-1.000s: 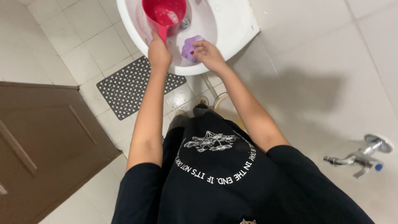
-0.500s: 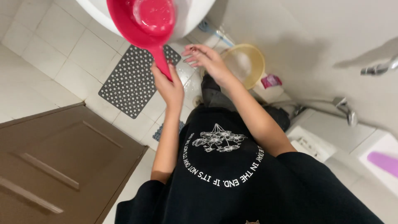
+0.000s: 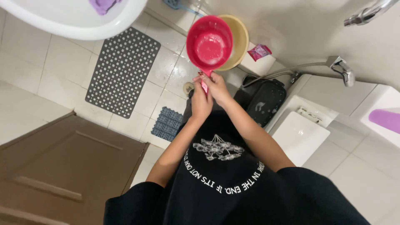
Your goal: Scrubbing and cleaning a bathroom sink using a rag and soapy water.
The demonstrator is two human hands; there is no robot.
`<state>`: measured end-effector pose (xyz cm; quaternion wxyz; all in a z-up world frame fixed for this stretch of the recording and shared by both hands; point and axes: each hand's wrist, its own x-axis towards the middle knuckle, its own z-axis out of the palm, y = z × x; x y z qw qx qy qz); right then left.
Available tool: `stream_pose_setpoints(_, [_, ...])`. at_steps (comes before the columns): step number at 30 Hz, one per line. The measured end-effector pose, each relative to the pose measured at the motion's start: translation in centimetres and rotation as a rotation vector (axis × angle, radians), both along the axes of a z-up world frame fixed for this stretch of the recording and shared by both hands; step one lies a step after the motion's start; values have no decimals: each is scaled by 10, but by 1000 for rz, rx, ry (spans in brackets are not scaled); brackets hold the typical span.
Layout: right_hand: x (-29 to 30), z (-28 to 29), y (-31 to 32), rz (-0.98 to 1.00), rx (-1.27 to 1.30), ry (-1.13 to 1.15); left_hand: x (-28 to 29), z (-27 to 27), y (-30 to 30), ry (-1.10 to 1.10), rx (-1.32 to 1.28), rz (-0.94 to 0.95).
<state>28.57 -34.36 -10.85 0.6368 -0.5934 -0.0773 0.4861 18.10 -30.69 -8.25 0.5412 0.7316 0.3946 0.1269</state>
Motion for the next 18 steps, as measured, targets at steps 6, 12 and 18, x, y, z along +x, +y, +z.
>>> stream_pose_setpoints(6, [112, -230, -65, 60, -409, 114, 25, -79, -32, 395, 8, -500])
stream_pose_setpoints(12, [190, -338, -67, 745, -928, -808, 31, -161, -36, 128, 89, -217])
stream_pose_setpoints(18, [195, -490, -58, 756, -1119, -1049, 10, -201, -15, 123, -180, 65])
